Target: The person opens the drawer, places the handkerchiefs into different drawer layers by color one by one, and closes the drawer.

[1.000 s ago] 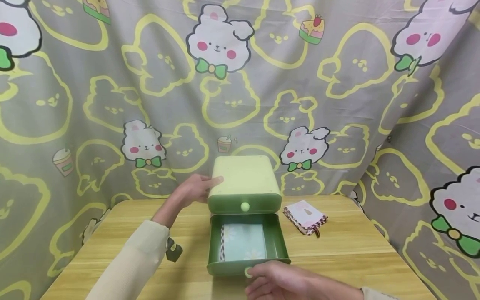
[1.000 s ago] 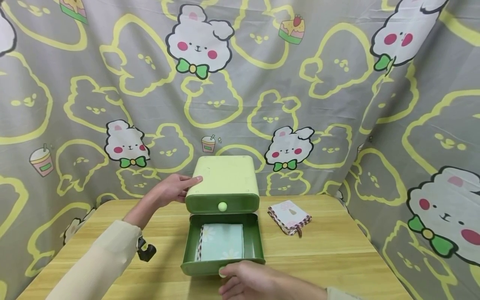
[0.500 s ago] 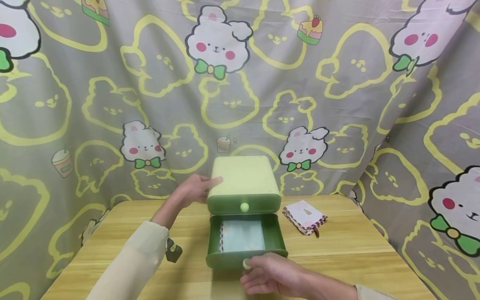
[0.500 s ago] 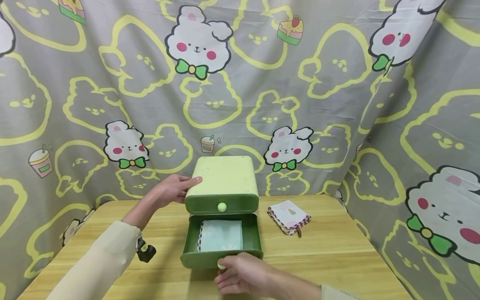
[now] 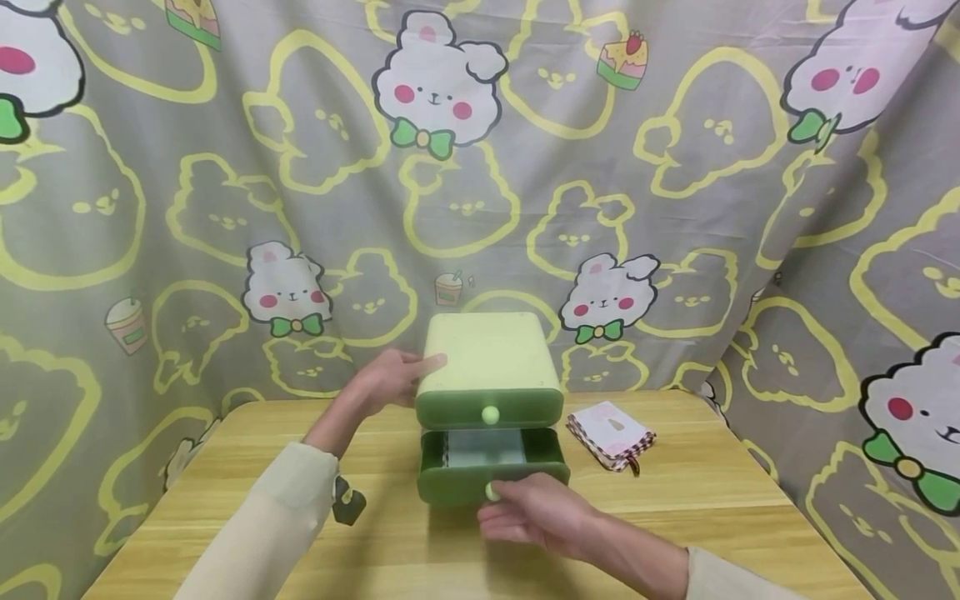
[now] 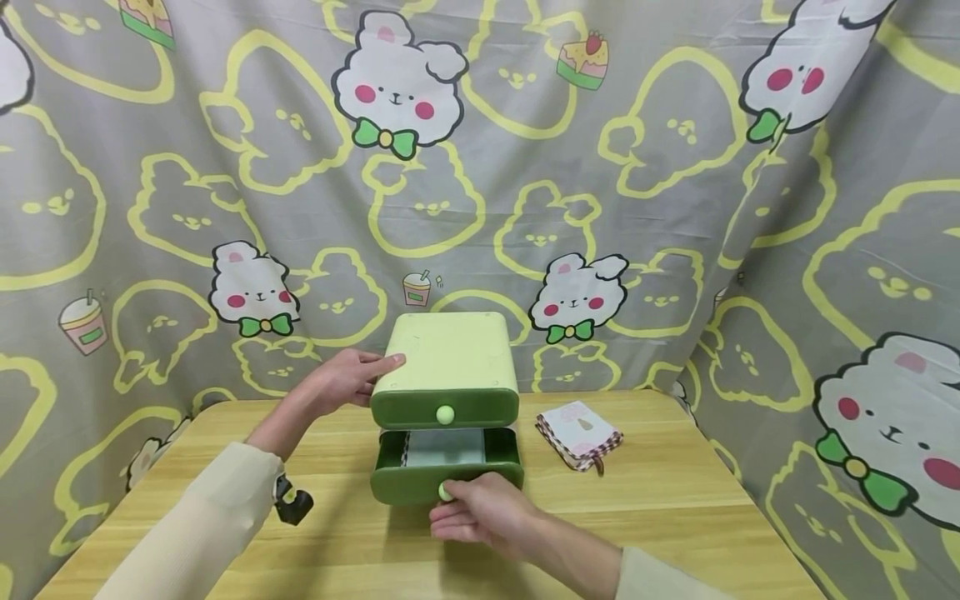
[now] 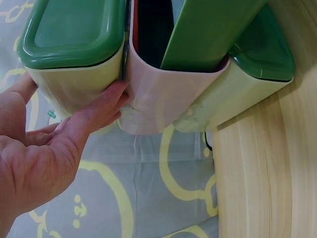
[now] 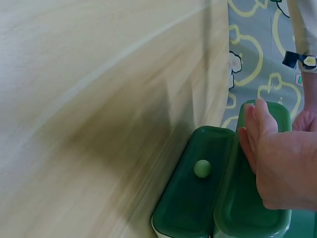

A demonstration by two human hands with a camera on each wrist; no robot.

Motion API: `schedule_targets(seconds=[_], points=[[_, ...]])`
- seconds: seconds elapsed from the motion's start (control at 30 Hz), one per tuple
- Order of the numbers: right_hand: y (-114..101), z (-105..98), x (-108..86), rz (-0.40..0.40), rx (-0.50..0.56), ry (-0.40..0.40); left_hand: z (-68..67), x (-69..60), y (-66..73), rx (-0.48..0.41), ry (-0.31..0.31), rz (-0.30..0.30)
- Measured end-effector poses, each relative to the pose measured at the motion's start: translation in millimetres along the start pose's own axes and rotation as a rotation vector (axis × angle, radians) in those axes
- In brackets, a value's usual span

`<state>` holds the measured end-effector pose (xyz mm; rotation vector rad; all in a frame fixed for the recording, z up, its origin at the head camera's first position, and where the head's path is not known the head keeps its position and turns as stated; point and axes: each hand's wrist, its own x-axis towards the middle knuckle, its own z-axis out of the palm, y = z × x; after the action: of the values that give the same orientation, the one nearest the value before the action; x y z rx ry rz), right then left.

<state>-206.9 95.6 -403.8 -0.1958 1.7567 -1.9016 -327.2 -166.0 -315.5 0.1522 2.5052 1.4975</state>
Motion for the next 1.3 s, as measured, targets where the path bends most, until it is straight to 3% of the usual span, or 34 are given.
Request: schedule_targets(seconds=[0.83, 1.3], points=[[-11.5, -13.2, 44.9, -0.024, 0.027, 0.035, -0.8, 3.5, -2.1, -0.006, -0.013, 0.009], [-15.8, -15.6, 53.3, -0.014, 0.06, 0.041, -1.8, 0.8, 1.7, 0.023, -0.008, -0.001]])
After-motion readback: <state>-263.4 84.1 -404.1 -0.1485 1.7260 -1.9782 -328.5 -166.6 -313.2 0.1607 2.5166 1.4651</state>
